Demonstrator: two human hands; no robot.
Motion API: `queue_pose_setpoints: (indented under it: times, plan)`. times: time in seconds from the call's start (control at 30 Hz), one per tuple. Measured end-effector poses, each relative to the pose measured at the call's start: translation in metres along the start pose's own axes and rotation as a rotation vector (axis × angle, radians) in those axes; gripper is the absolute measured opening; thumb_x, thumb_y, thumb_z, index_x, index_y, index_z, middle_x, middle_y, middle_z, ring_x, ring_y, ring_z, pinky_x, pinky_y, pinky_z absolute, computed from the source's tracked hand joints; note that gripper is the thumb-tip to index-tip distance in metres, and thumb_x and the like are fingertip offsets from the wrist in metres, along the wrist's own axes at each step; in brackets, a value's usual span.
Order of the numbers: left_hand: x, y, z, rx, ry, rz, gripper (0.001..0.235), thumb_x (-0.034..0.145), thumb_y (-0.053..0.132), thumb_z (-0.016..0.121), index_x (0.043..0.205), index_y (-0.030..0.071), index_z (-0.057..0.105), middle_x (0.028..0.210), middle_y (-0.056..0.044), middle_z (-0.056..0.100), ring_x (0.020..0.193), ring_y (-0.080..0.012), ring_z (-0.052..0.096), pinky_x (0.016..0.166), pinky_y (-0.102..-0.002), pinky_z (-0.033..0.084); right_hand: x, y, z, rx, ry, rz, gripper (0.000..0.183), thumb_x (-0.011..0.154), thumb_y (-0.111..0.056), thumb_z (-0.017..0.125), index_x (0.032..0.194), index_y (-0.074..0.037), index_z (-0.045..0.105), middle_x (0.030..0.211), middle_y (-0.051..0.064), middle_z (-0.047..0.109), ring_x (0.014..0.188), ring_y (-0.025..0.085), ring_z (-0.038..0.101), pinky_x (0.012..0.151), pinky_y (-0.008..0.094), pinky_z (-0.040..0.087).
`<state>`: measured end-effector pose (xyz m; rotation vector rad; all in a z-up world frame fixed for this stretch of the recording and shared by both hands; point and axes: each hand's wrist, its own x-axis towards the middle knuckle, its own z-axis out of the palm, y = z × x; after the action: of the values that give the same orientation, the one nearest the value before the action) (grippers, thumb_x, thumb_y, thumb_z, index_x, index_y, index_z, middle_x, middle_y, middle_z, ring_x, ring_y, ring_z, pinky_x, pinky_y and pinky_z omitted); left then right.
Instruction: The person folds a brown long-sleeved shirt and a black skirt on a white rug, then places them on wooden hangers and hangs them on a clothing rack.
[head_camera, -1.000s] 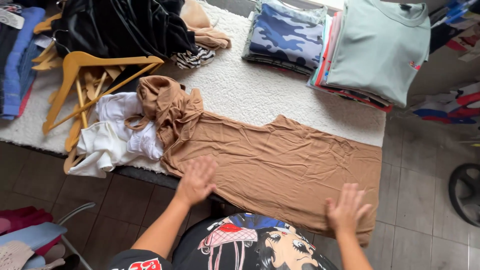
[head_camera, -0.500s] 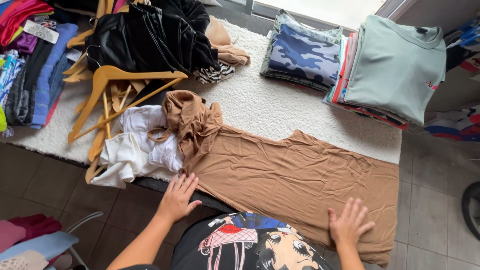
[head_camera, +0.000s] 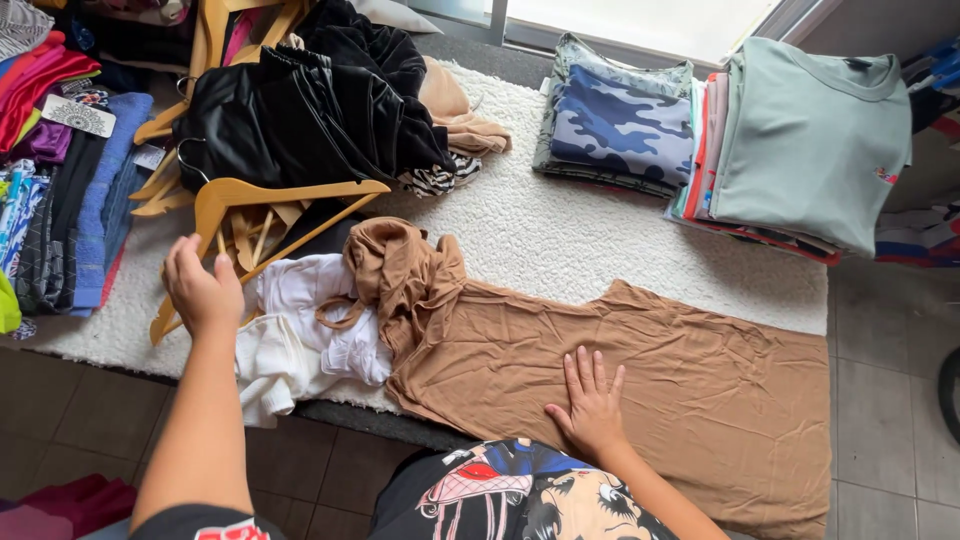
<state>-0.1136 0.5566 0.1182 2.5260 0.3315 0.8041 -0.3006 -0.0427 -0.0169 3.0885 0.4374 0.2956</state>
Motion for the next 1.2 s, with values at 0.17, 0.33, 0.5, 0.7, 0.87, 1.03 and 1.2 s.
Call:
queue_pose_setpoints:
  times: [0.17, 0.33, 0.5, 0.7, 0.87, 1.03, 1.2]
  plan:
    - [0.057, -0.047, 0.039, 0.125, -0.266, -0.462, 0.059, 0.103, 0.015, 0.059, 0.155, 0.004, 0.036, 0.147, -0.029, 0.048, 0.135, -0.0488, 0.041, 0.111, -0.058, 0.031, 0.051, -0.018, -0.013, 0.208, -0.210, 0.023, 0.104, 0.088, -0.074, 0.054, 0.164, -0.013, 0.020, 0.172, 0.012, 0.015, 0.158, 0.037, 0.010, 0.120, 0.067, 0.003]
    - [0.076, -0.037, 0.042, 0.148, -0.401, -0.547, 0.026, 0.101, 0.019, 0.062, 0.124, 0.009, 0.060, 0.121, -0.019, 0.067, 0.109, -0.0465, 0.060, 0.085, -0.059, 0.048, 0.173, -0.073, -0.078, 0.748, -0.334, 0.093, 0.098, 0.087, -0.051, 0.074, 0.160, -0.006, 0.026, 0.166, 0.017, 0.031, 0.153, 0.032, 0.030, 0.124, 0.044, 0.023]
    - [0.073, -0.049, 0.032, 0.094, -0.287, -0.466, 0.030, 0.099, 0.023, 0.071, 0.121, 0.008, 0.058, 0.116, -0.019, 0.069, 0.104, -0.0460, 0.061, 0.084, -0.057, 0.048, 0.279, -0.167, -0.143, 0.858, -0.458, 0.105, 0.138, 0.068, -0.075, 0.070, 0.163, -0.009, -0.007, 0.173, 0.015, -0.003, 0.158, 0.031, 0.004, 0.127, 0.050, 0.011]
    - [0.046, -0.019, -0.034, 0.008, -0.103, -0.191, 0.030, 0.099, 0.014, 0.074, 0.119, 0.002, 0.055, 0.108, -0.023, 0.068, 0.093, -0.0518, 0.060, 0.074, -0.058, 0.043, 0.335, -0.211, -0.098, 0.837, -0.569, 0.351, 0.155, 0.062, -0.049, 0.096, 0.163, -0.002, -0.011, 0.153, 0.021, 0.044, 0.144, 0.033, 0.039, 0.121, 0.047, 0.033]
    - [-0.002, 0.020, -0.082, -0.094, 0.026, -0.155, 0.031, 0.104, 0.007, 0.078, 0.116, -0.001, 0.050, 0.091, -0.019, 0.070, 0.080, -0.0399, 0.067, 0.072, -0.049, 0.047, 0.320, -0.183, -0.025, 1.077, -0.427, 0.458, 0.027, 0.074, -0.002, 0.062, 0.101, -0.010, 0.062, 0.096, 0.009, 0.065, 0.085, 0.026, 0.058, 0.074, 0.040, 0.046]
    - [-0.051, 0.073, -0.086, -0.670, -0.001, -0.307, 0.028, 0.110, -0.001, 0.058, 0.123, -0.006, 0.034, 0.085, -0.026, 0.063, 0.064, -0.0283, 0.067, 0.052, -0.033, 0.055, 0.288, -0.156, -0.032, 1.624, -0.218, 0.605, 0.010, 0.084, 0.003, 0.071, 0.089, -0.006, 0.071, 0.086, 0.007, 0.074, 0.077, 0.016, 0.066, 0.067, 0.030, 0.057]
    - [-0.099, 0.126, -0.068, -0.528, -0.047, -0.213, 0.018, 0.101, 0.014, 0.066, 0.105, 0.000, 0.057, 0.068, -0.020, 0.065, 0.061, -0.0330, 0.066, 0.055, -0.044, 0.051, 0.248, -0.129, -0.068, 1.878, -0.076, 0.842, 0.021, 0.081, 0.006, 0.078, 0.098, -0.006, 0.078, 0.086, 0.014, 0.078, 0.076, 0.024, 0.077, 0.070, 0.038, 0.064]
